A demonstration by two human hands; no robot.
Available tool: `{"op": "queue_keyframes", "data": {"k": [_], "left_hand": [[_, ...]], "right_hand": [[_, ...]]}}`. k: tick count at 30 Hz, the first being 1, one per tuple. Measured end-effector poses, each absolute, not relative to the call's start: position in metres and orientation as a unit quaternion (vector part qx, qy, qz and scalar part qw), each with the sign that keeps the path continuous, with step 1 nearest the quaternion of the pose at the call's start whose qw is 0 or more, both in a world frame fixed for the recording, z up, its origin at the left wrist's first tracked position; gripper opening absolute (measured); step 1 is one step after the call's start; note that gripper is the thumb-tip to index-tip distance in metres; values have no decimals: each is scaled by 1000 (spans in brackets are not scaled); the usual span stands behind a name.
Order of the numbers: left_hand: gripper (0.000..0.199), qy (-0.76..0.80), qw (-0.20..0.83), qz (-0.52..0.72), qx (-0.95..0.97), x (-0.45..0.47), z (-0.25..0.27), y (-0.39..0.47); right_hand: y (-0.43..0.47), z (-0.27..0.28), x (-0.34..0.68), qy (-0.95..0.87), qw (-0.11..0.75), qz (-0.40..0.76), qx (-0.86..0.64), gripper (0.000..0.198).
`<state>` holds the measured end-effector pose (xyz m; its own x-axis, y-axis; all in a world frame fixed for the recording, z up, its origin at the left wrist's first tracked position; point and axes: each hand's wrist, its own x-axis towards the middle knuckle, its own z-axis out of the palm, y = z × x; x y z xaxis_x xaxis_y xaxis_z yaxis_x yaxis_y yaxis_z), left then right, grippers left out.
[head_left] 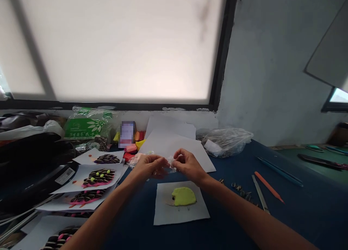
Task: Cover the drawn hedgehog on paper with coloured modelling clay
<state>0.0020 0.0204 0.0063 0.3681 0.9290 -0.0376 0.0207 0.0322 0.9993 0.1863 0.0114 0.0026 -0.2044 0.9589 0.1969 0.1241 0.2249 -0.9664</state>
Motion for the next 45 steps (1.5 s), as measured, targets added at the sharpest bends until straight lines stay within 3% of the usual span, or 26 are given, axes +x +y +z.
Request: {"op": "queue_keyframes", "data": {"k": [3,11,22,28,32,40,45], "left_hand": [[40,397,609,386,567,-1,2,23],[36,384,647,391,531,4,4,19],[36,397,631,426,512,2,0,25],[49,383,631,433,517,3,2,20],[42,369,626,423,541,6,1,19],[41,369,601,450,549,7,3,20],[41,362,608,442,551,10,-1,18]], "right_hand": [[12,2,187,-647,460,456,-402,6],[15,0,189,-640,448,482,-397,21],[15,-2,187,-631,464,466,-411,4],[13,1,188,-621,464,483,-406,20],[13,3,189,-622,470,476,-408,29],[13,3,187,-641,462,471,-392,8],[13,-2,186,-619,471,493,-392,5]]}}
